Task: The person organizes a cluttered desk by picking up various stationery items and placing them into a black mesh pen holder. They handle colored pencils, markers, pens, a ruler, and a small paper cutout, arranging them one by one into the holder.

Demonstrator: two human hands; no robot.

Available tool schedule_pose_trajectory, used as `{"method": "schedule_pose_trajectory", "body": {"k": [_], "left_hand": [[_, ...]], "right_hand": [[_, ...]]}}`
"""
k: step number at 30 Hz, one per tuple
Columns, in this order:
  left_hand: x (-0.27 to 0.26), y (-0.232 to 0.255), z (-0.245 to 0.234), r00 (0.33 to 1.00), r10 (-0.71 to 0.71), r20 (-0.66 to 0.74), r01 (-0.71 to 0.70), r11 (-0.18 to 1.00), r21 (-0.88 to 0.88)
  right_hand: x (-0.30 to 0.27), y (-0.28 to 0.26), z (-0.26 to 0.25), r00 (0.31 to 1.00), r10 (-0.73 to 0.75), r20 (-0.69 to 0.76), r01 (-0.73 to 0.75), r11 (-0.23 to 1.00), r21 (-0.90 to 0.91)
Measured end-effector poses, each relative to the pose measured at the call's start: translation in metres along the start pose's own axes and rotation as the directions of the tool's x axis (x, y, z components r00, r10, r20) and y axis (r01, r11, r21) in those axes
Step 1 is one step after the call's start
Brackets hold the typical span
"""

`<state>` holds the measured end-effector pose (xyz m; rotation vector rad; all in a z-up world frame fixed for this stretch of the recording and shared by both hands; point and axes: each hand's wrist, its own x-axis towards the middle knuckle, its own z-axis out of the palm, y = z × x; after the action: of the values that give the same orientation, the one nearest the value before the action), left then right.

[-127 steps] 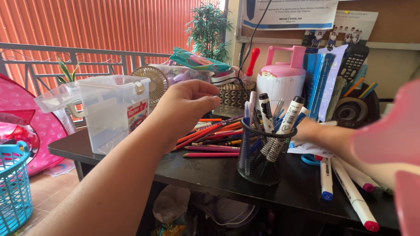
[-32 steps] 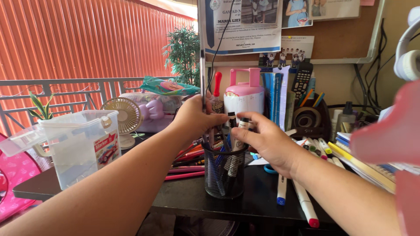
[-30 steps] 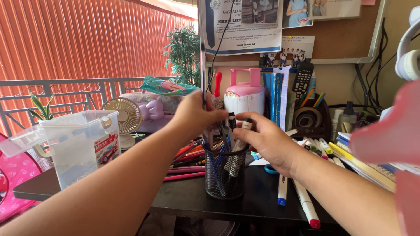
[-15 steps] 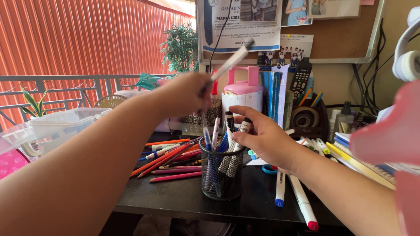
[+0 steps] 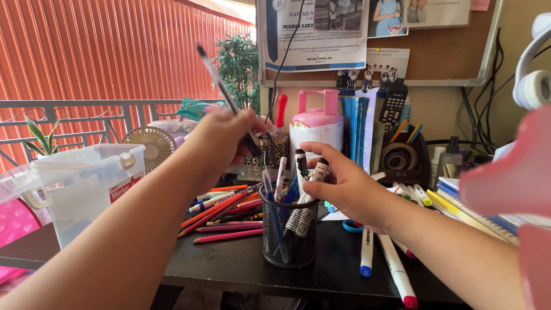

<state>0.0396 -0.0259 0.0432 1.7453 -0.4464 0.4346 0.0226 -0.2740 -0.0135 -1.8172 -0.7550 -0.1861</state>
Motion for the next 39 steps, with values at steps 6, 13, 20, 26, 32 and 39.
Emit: {"method": "schedule_pose_trajectory", "body": {"k": [6, 13, 20, 26, 32, 39], "left_hand": [[-0.015, -0.005, 0.006, 0.999, -0.049, 0.0, 0.049, 0.999, 0.021], [-0.016, -0.008, 0.012, 0.977, -0.208, 0.048, 0.198, 0.968, 0.156], [-0.006, -0.013, 0.006, 0.996, 0.078, -0.04, -0.064, 0.962, 0.265], [-0.013, -0.027, 0.011, 0.982, 0.187, -0.032, -0.158, 0.897, 0.414], [-0.019, -0.02, 0.014, 0.991, 0.046, -0.127, -0.019, 0.979, 0.204], [-0.027, -0.022, 0.018, 0.994, -0.104, 0.039, 0.1, 0.99, 0.097]], "right_hand": [[0.002, 0.001, -0.004, 0.999, -0.006, 0.035, 0.006, 1.0, 0.002], [0.001, 0.0, -0.006, 0.998, -0.01, 0.058, 0.01, 1.0, 0.002], [0.002, 0.004, -0.006, 0.997, -0.041, 0.071, 0.039, 0.999, 0.029], [0.001, 0.001, -0.006, 0.999, -0.007, 0.052, 0.007, 1.0, 0.008], [0.01, 0.001, -0.022, 0.979, 0.151, -0.138, -0.129, 0.98, 0.155], [0.058, -0.006, -0.044, 0.973, 0.222, 0.059, -0.225, 0.974, 0.038]]}}
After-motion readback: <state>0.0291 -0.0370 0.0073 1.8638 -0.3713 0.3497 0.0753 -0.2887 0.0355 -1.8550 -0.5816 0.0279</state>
